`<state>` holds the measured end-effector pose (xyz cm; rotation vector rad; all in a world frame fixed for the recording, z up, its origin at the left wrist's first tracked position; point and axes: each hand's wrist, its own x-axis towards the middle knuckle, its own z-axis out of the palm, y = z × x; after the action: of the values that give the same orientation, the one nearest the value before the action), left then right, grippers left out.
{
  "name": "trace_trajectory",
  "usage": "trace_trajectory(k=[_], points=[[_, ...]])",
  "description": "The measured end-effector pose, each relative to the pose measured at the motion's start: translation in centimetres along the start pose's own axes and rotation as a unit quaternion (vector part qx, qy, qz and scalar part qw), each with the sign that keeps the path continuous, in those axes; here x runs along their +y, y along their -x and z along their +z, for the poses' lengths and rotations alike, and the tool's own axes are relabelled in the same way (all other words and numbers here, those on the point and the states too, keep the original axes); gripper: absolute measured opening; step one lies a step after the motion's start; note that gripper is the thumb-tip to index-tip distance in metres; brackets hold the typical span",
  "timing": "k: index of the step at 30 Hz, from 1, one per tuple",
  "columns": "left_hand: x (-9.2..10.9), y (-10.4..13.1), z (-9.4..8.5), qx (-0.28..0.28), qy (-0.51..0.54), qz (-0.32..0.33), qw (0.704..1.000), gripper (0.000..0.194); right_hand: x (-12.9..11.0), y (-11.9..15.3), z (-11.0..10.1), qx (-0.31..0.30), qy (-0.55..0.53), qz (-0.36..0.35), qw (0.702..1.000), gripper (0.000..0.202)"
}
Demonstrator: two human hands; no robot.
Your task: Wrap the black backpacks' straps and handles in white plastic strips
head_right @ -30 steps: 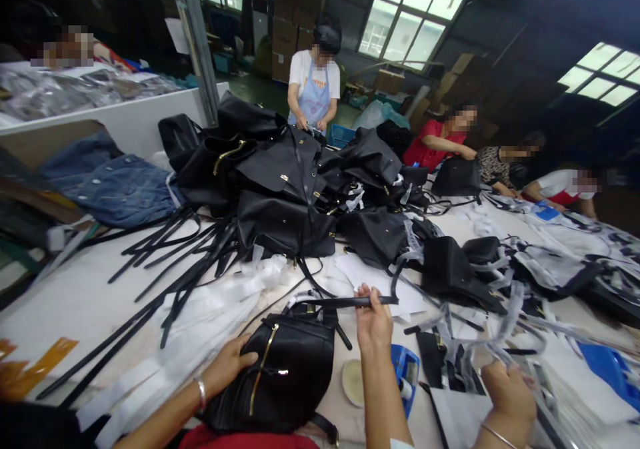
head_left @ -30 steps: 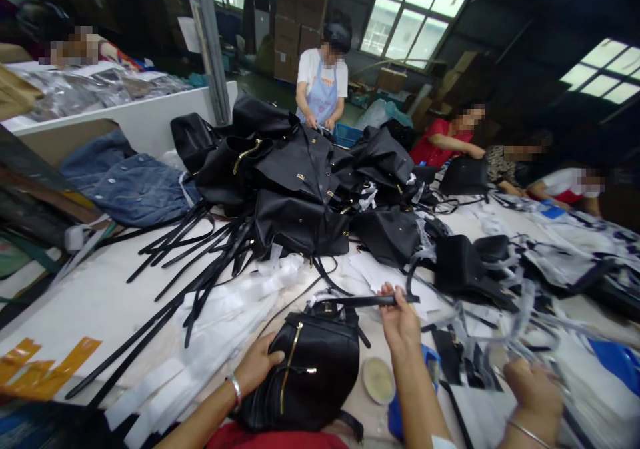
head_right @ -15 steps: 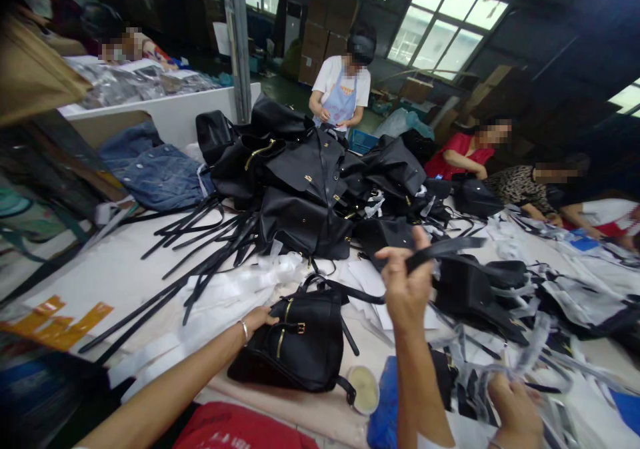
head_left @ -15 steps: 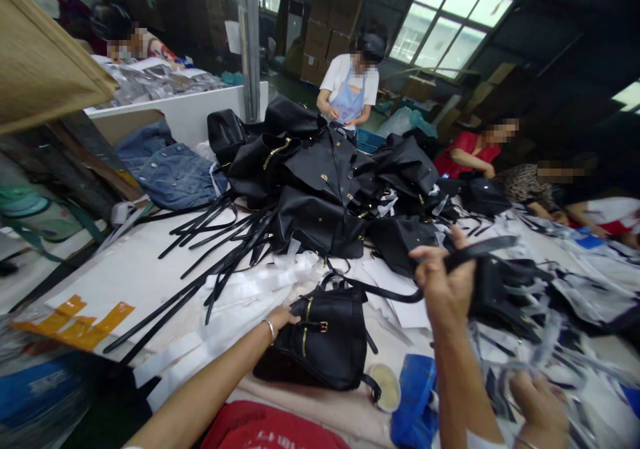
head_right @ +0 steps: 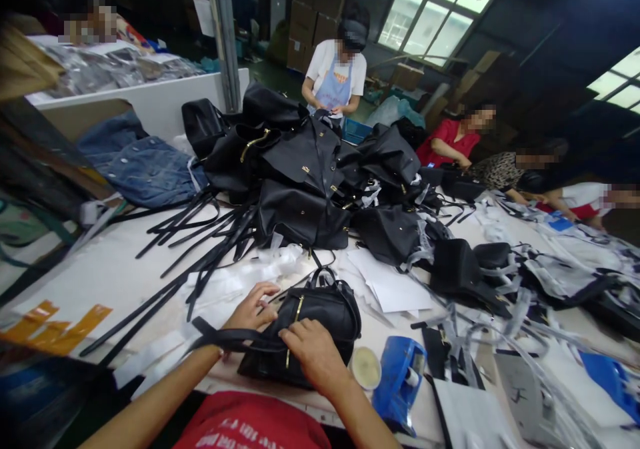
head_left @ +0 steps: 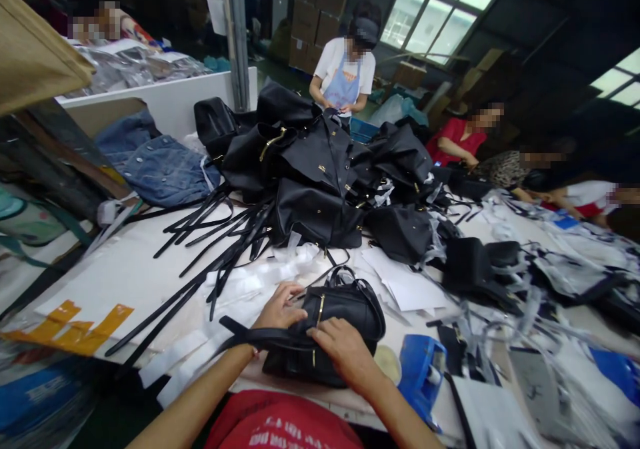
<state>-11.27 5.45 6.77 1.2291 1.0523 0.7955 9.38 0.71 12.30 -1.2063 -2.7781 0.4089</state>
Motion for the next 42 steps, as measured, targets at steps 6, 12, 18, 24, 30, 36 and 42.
trace_trajectory(k=[6, 12, 18, 24, 30, 36, 42], points=[[3.7, 3.7, -1.1, -0.354, 0.227, -0.197, 0.886, 0.058, -1.9, -3.0, -1.8, 0.105, 0.019, -0.007, 0.994, 0.02], [0.1, 4.5, -1.8, -0.164, 0.331, -0.163, 0.915, 0.025, 1.1, 2.9, 1.0, 0.255, 0.014, 0.288, 0.923, 0.059], [-3.0, 6.1, 0.9, 0.081, 0.208, -0.141, 0.965, 0.028, 6.3, 10.1, 8.2, 0.199, -0.329, 0.493, 0.78, 0.074], [-1.9, 7.6, 3.4, 0.016, 0.097, -0.155, 0.983, 0.034, 5.0, 10.0, 5.5, 0.16, -0.429, 0.457, 0.763, 0.05], [-1.0, 7.0, 3.5, 0.049, 0.021, -0.113, 0.992, 0.033, 6.0, 9.6, 2.3, 0.131, -0.392, 0.414, 0.811, 0.046], [-6.3, 3.5, 5.6, 0.084, -0.111, -0.096, 0.986, 0.036, 7.7, 7.5, 9.4, 0.047, -0.284, 0.486, 0.825, 0.048], [-5.3, 3.2, 5.2, 0.07, -0.092, -0.099, 0.988, 0.032, 7.9, 9.0, 9.0, 0.057, -0.354, 0.453, 0.816, 0.049]])
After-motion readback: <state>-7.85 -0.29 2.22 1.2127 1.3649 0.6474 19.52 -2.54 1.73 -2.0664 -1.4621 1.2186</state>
